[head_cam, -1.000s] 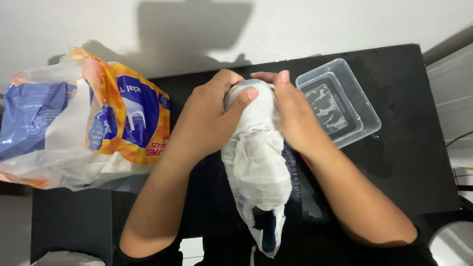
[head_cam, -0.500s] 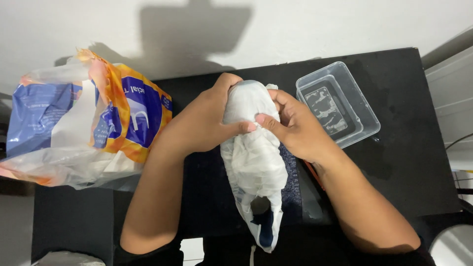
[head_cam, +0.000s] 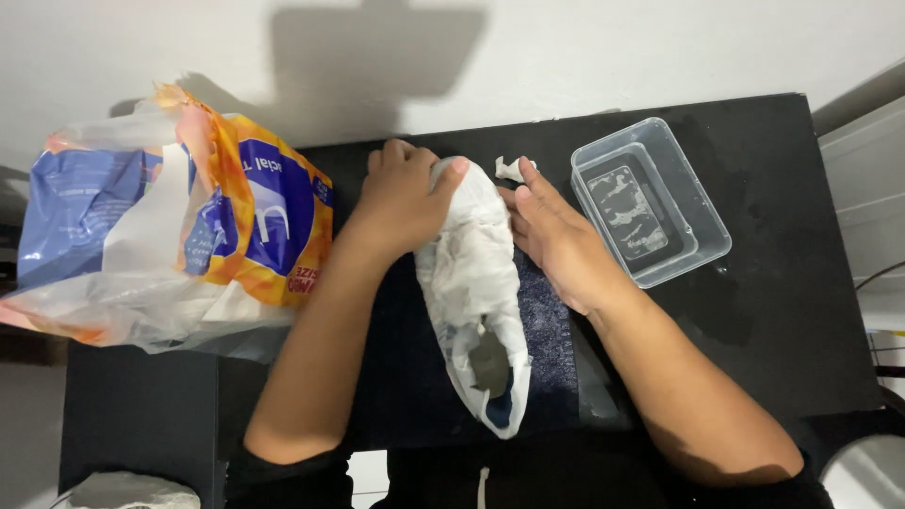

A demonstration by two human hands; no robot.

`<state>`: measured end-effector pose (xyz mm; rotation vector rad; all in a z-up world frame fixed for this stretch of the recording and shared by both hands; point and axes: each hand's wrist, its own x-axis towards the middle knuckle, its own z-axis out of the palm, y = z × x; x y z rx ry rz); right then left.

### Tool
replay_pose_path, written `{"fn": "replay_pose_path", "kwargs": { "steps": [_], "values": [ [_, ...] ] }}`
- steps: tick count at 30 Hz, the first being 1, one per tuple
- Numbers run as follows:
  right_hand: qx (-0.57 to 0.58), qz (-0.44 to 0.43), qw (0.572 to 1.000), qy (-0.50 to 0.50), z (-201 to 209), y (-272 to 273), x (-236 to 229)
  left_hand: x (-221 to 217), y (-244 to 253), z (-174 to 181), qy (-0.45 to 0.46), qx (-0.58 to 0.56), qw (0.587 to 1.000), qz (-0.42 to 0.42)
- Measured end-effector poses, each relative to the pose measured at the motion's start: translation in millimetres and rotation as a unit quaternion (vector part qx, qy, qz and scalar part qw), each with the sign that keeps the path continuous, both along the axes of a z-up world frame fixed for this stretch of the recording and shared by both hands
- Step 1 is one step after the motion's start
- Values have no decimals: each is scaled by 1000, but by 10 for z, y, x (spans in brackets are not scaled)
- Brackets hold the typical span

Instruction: Wrapping a white sneaker with wet tissue paper, smoothing it out by hand and with a toothbrush to ensure full coverage.

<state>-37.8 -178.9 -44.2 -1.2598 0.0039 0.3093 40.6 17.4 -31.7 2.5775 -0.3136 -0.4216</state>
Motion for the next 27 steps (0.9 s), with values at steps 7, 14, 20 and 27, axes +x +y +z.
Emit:
{"fn": "replay_pose_path", "kwargs": {
  "steps": [7, 14, 20, 27],
  "values": [
    [-195, 43, 980, -27, 283, 5, -107, 12, -67, -153, -57, 52, 997, 14],
    [-336, 19, 938, -87, 290, -32, -142, -86, -43, 126, -25, 17, 999, 26],
    [-247, 26, 964, -97, 86, -20, -117, -33, 0, -35, -24, -16, 999, 18],
    [-150, -33, 987, -45, -119, 89, -122, -60, -63, -195, -55, 21, 998, 27]
  ]
}}
